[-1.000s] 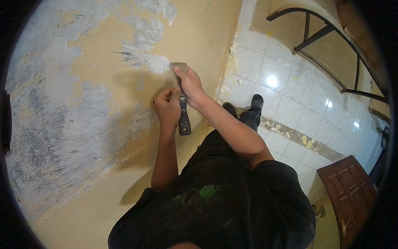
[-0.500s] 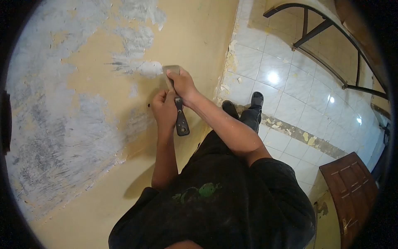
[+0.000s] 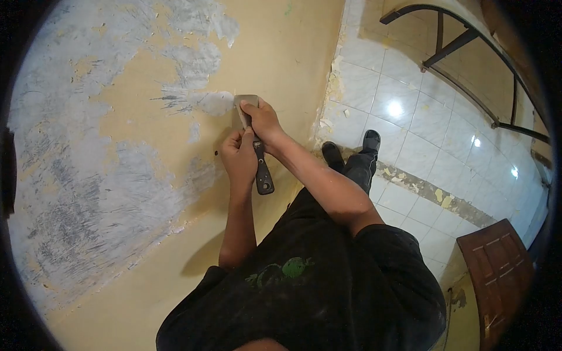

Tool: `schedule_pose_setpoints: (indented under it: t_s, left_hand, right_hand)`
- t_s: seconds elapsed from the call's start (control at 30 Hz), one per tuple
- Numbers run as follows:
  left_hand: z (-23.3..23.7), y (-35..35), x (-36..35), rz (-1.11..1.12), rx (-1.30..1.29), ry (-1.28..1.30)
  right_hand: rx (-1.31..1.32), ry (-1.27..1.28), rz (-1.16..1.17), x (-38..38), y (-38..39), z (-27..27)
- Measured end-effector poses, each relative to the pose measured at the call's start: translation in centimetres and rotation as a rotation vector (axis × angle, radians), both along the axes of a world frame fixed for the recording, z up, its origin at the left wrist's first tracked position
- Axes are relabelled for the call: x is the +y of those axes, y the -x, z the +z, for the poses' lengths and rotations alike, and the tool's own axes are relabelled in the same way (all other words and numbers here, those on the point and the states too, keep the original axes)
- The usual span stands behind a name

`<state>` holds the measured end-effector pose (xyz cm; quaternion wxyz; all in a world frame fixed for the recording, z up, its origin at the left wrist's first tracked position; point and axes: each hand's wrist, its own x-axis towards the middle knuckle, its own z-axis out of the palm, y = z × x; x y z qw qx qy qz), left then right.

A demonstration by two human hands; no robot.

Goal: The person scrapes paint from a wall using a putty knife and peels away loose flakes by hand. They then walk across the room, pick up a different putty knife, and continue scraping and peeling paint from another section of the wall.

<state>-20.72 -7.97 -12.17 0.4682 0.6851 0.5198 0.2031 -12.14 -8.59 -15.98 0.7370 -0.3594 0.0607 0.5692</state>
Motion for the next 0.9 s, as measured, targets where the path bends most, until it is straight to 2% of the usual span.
schedule_pose_setpoints:
  t_s: [0.3,0.37,0.57,0.7,0.8,0.9]
  left_hand:
    - [-0.3,-0.6,0.3,-0.05,0.098,-0.144]
    - [0.3,-0.1,-0.3,-0.026,0.098,-0.053]
    - [-0.4,-0.6,0.5,-0.01,0.068,-0.038]
    - [-0.7,-0.9,0.3,-0.045,0.046,-0.04]
    - [-0.9,-0.3,0.4,-0.04,-0.014,-0.021]
    - [-0.6,0.2,0.3,-0.039,0.074,-0.068]
  right_hand:
    - [-0.012,-0.007,0.005,0.0,-0.3,-1.0]
    - [0.012,0.009,0.025,-0.2,0.2,-0.3]
    - [-0.085,-0.023,-0.067,0.6,-0.4,-0.7]
    - [-0.046,-0.092,-0.049,0.5,-1.0,-1.3]
    - [-0.133,-0.05,-0.048,0.5,-0.5,-1.2]
    - [-0.07,-0.068,-0.073,0.5,0.2,-0.6]
